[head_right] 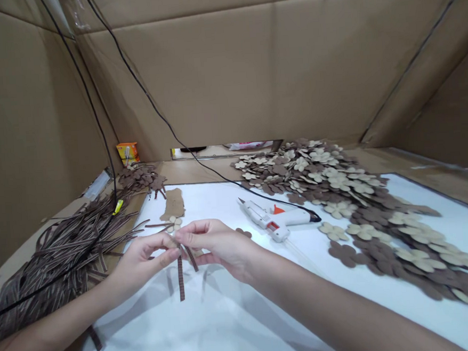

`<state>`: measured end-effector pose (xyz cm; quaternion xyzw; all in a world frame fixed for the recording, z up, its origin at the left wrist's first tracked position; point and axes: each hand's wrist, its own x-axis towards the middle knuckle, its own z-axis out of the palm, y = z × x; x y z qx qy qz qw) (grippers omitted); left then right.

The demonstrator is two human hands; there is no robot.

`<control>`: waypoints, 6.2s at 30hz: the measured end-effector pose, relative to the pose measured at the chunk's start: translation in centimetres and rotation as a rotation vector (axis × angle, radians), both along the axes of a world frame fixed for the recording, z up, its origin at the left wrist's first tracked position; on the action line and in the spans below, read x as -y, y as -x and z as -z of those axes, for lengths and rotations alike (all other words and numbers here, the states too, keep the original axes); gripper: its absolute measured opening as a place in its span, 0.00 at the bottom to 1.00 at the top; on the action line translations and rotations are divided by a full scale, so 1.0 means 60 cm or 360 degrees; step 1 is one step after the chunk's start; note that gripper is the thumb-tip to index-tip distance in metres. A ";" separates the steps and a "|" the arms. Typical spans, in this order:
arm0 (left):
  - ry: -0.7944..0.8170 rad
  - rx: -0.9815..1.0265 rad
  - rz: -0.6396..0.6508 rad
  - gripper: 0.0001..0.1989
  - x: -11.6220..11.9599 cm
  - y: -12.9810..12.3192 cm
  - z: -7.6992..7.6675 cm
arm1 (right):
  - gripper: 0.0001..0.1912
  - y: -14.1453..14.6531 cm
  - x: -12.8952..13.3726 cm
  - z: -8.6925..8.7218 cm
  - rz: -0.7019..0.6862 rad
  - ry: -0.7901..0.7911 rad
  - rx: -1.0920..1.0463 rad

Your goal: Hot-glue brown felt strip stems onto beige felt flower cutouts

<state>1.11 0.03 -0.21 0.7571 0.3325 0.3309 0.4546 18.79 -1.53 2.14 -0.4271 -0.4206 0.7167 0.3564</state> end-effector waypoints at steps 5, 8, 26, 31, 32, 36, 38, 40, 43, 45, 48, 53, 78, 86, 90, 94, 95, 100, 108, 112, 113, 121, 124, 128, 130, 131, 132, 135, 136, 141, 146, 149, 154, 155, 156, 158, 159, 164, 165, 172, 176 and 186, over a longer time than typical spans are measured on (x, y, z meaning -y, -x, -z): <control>0.0055 -0.0043 -0.0050 0.12 -0.006 -0.001 0.001 | 0.14 0.005 -0.002 0.000 0.0011 0.0054 -0.0067; 0.0274 0.0045 0.0003 0.13 -0.008 -0.007 0.003 | 0.12 0.012 -0.006 0.005 0.0044 0.0024 -0.0145; 0.0610 0.0211 -0.0235 0.13 0.000 -0.014 0.011 | 0.12 0.001 -0.025 0.008 0.0071 -0.0230 0.0226; 0.0668 0.0231 -0.0188 0.11 0.007 -0.013 0.011 | 0.11 -0.003 -0.029 0.006 0.0093 -0.0297 0.0289; 0.0672 0.0242 -0.0163 0.10 0.008 -0.013 0.010 | 0.11 -0.003 -0.029 0.006 0.0094 -0.0302 0.0285; 0.0600 0.0331 -0.0120 0.10 0.007 -0.015 0.009 | 0.11 -0.002 -0.025 0.011 0.0050 -0.0298 0.0229; 0.0564 0.0350 -0.0149 0.10 0.006 -0.015 0.010 | 0.12 0.000 -0.021 0.015 0.0026 -0.0293 0.0180; 0.0542 0.0365 -0.0219 0.10 0.006 -0.015 0.011 | 0.11 0.004 -0.017 0.018 0.0017 -0.0289 0.0128; 0.0512 0.0385 -0.0301 0.10 0.008 -0.014 0.012 | 0.11 0.009 -0.011 0.019 -0.0018 -0.0282 0.0074; 0.0493 0.0372 -0.0328 0.10 0.010 -0.015 0.013 | 0.12 0.009 -0.009 0.018 -0.0041 -0.0287 0.0068; 0.0502 0.0327 -0.0336 0.09 0.013 -0.016 0.013 | 0.13 0.004 -0.009 0.016 -0.0028 -0.0334 0.0127; 0.0530 0.0337 -0.0300 0.09 0.016 -0.016 0.012 | 0.15 -0.004 -0.010 0.017 -0.0009 -0.0391 0.0272; 0.0185 0.0145 -0.0254 0.10 0.033 -0.015 -0.007 | 0.14 -0.014 0.028 0.007 0.0026 -0.0581 0.0285; 0.0003 0.0131 -0.0319 0.10 0.018 -0.006 -0.018 | 0.11 -0.016 0.029 0.006 0.0026 -0.0702 0.0437; 0.0199 0.0142 -0.0061 0.10 0.015 -0.009 -0.014 | 0.08 -0.016 0.033 0.011 0.0022 -0.0769 0.0706; 0.0534 0.0108 0.0236 0.15 0.010 -0.008 -0.010 | 0.13 -0.014 0.041 0.001 0.0027 -0.0827 0.0946; 0.0532 0.0089 0.0248 0.15 0.009 -0.007 -0.009 | 0.13 -0.014 0.043 -0.003 0.0016 -0.0840 0.1003; 0.0528 0.0054 0.0273 0.15 0.007 -0.007 -0.007 | 0.13 -0.012 0.047 -0.015 -0.0075 -0.0890 0.1133; 0.0544 0.0177 0.0224 0.16 0.009 -0.006 -0.009 | 0.16 -0.012 0.037 0.003 -0.0057 -0.0673 0.0596; 0.0429 0.0057 0.0165 0.14 0.008 -0.003 -0.016 | 0.23 -0.018 0.035 0.006 -0.0072 -0.0386 0.0393; 0.0394 0.0004 0.0152 0.14 0.007 -0.003 -0.018 | 0.24 -0.019 0.035 0.006 -0.0097 -0.0305 0.0404; 0.0244 -0.0197 0.0176 0.13 0.006 0.001 -0.028 | 0.25 -0.015 0.044 0.032 -0.0249 -0.0423 0.0510; 0.0149 -0.0295 0.0144 0.13 0.008 0.000 -0.027 | 0.25 -0.010 0.049 0.048 -0.0116 -0.0474 0.0529; -0.0037 -0.0444 0.0108 0.11 0.012 -0.002 -0.015 | 0.23 -0.005 0.061 0.070 -0.0035 -0.0432 0.0561; -0.0109 -0.0504 0.0087 0.11 0.015 -0.002 -0.007 | 0.22 -0.003 0.066 0.078 -0.0007 -0.0424 0.0595; -0.0117 -0.0514 0.0073 0.11 0.017 -0.003 -0.003 | 0.21 -0.001 0.068 0.081 0.0008 -0.0426 0.0611; -0.0112 -0.0510 0.0056 0.11 0.019 -0.004 0.000 | 0.21 0.001 0.070 0.082 0.0019 -0.0425 0.0623; -0.0030 -0.0456 0.0012 0.11 0.025 -0.007 0.005 | 0.21 0.004 0.074 0.082 0.0039 -0.0432 0.0598; 0.0016 -0.0435 -0.0002 0.11 0.027 -0.009 0.005 | 0.21 0.005 0.074 0.082 0.0045 -0.0439 0.0575; 0.0226 -0.0322 -0.0072 0.11 0.034 -0.019 0.012 | 0.18 -0.001 0.074 0.086 0.0086 -0.0466 0.0500; 0.0057 -0.0477 0.0012 0.13 0.017 -0.016 0.003 | 0.14 -0.010 0.070 0.088 0.0090 -0.0395 0.0530; -0.0550 -0.0767 0.0258 0.09 -0.024 -0.005 -0.014 | 0.13 -0.016 0.067 0.083 0.0113 -0.0380 0.0598; -0.0981 -0.1034 0.0584 0.17 -0.091 -0.001 -0.008 | 0.12 -0.026 0.058 0.083 0.0089 -0.0374 0.0788; -0.0993 -0.1052 0.0652 0.17 -0.096 -0.003 -0.001 | 0.12 -0.028 0.056 0.085 0.0089 -0.0368 0.0807; -0.0993 -0.1055 0.0701 0.16 -0.099 -0.006 0.006 | 0.13 -0.032 0.054 0.087 0.0090 -0.0364 0.0821; -0.0966 -0.1020 0.0737 0.14 -0.100 -0.010 0.018 | 0.13 -0.040 0.051 0.089 0.0087 -0.0358 0.0861; -0.0945 -0.0984 0.0733 0.14 -0.098 -0.012 0.023 | 0.13 -0.045 0.050 0.088 0.0079 -0.0360 0.0891; -0.0868 -0.0898 0.0580 0.14 -0.077 -0.018 0.040 | 0.12 -0.068 0.042 0.076 -0.0001 -0.0326 0.1093; -0.0869 -0.0903 0.0541 0.14 -0.069 -0.020 0.042 | 0.12 -0.073 0.040 0.073 -0.0023 -0.0304 0.1116; -0.0917 -0.0826 0.0291 0.18 -0.025 -0.019 0.021 | 0.12 -0.089 0.020 0.066 -0.0188 -0.0343 0.1185; -0.0884 -0.0865 0.0339 0.16 -0.035 -0.007 0.011 | 0.13 -0.086 0.024 0.065 -0.0243 -0.0317 0.1239; -0.0583 -0.0951 0.0522 0.22 -0.033 -0.031 0.033 | 0.14 -0.083 0.032 0.075 -0.0308 -0.0260 0.1310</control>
